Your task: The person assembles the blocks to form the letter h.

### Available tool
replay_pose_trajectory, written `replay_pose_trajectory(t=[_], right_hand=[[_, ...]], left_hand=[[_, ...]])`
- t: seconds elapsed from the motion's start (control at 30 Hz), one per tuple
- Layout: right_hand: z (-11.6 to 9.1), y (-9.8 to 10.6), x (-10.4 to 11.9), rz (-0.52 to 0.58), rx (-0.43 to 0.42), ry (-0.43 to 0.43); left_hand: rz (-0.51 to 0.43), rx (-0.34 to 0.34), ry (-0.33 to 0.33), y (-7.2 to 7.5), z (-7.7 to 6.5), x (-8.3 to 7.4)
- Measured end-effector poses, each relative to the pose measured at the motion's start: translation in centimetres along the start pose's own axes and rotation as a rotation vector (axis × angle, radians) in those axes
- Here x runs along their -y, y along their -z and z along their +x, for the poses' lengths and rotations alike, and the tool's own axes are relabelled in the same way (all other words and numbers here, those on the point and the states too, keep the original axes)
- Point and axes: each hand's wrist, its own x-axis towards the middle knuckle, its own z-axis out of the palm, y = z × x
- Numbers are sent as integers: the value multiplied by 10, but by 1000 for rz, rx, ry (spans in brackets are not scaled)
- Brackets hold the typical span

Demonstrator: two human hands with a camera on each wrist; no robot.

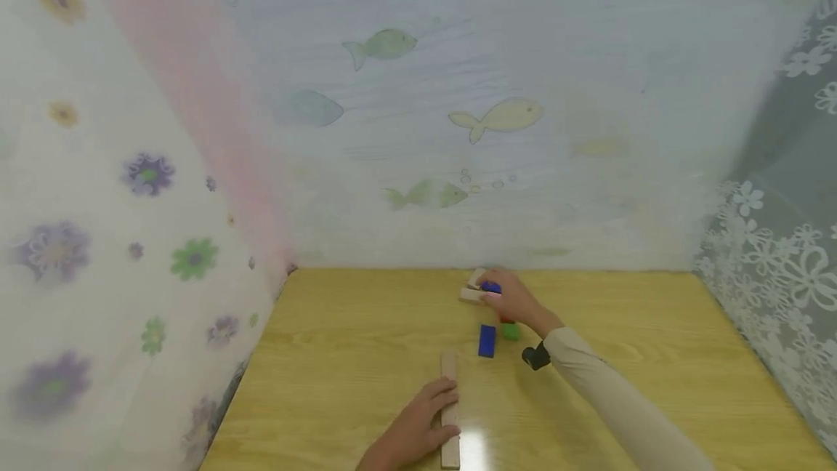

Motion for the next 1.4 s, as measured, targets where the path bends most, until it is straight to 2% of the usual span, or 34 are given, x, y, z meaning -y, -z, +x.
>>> replay_pose_trajectory(t=[0.17, 0.33, 0.43, 0.6, 0.7, 0.83, 1.1, 1.4], right_hand=[[-3, -7, -13, 10, 64, -72], [1, -11, -22, -22, 127, -123], [5, -16, -27, -91, 143, -106], [9, -22, -32, -225, 162, -50], [9, -25, -30, -293, 194, -60], [9, -32, -29, -339, 256, -117], [10, -42, -29, -327, 254, -38], [19, -44, -20, -278, 409, -100]], left_hand=[[-24, -8, -41, -8, 1, -1], [-18, 7, 0, -3, 7, -10], [-10, 26, 28, 1, 10, -11], [-18, 47, 34, 5, 12, -10], [-32, 57, 37, 6, 12, -9], [-39, 58, 31, 7, 12, -8], [-34, 13, -14, 6, 11, -4], [-50, 31, 9, 10, 12, -4]])
